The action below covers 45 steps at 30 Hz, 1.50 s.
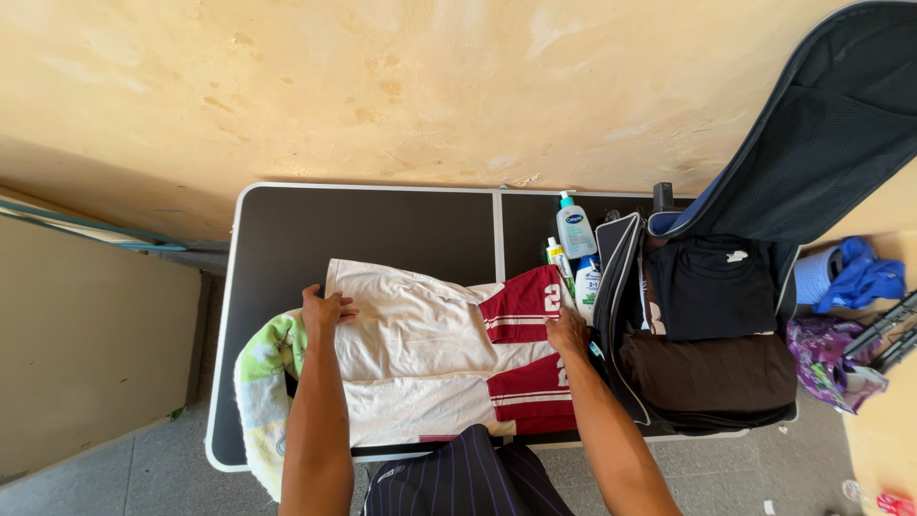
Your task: The person folds several garments and a towel on a table, then places them into an open suitcase. Items handled include a brown t-shirt, a black t-shirt, a red and white t-shirt, and a patterned towel. The person folds each item by hand and stacks them inside the suitcase.
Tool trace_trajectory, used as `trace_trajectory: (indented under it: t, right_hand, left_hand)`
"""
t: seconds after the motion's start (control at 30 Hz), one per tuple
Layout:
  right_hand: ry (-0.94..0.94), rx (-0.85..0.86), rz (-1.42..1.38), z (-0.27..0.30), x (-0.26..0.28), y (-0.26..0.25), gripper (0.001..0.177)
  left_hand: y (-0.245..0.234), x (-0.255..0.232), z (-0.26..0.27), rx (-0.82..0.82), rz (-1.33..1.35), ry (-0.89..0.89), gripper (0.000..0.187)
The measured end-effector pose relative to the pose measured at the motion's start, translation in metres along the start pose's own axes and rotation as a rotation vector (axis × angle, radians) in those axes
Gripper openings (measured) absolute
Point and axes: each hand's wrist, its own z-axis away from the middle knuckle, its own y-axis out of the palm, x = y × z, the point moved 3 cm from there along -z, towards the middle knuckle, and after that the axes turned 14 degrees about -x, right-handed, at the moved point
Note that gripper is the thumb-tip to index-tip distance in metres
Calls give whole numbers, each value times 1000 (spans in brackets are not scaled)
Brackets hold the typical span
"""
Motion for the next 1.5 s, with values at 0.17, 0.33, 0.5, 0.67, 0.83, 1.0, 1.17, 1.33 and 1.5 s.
trace_trajectory:
  t: [0.17,0.33,0.5,0.67,0.83,1.0,1.17,1.33,1.5]
  right_hand:
    - [32,44,-337,-2,-4,-5,44]
    - [132,87,-919,2,-4,-31,49]
    - [270,149,-1329,15,-9,-67,46]
    - [282,118,-1555,50,-46,-73,35]
    - [343,116,-1450,115,-98,-57,33]
    - [457,228,-1144,171,-138,-31,36]
    - [365,371,-670,191,-159,-1,51]
    - [-37,22,-377,156,-144,-4,42]
    - [-157,-212,-431,81,-95,-8,56]
  left_hand:
    - [16,-6,-16,39,28,-49,55]
    - [22,-6,-26,134,-42,-52,25]
    - [8,-18,-2,195,85,78,18]
    - [-32,-8,53,160,343,42,41]
    - [-52,19,85,99,373,39,36]
    - [-71,55,87,114,274,155,14]
    - [-98,102,84,66,13,254,18]
    - [-118,128,80,113,-260,236,35]
    - [-121,104,94,-52,-570,461,46]
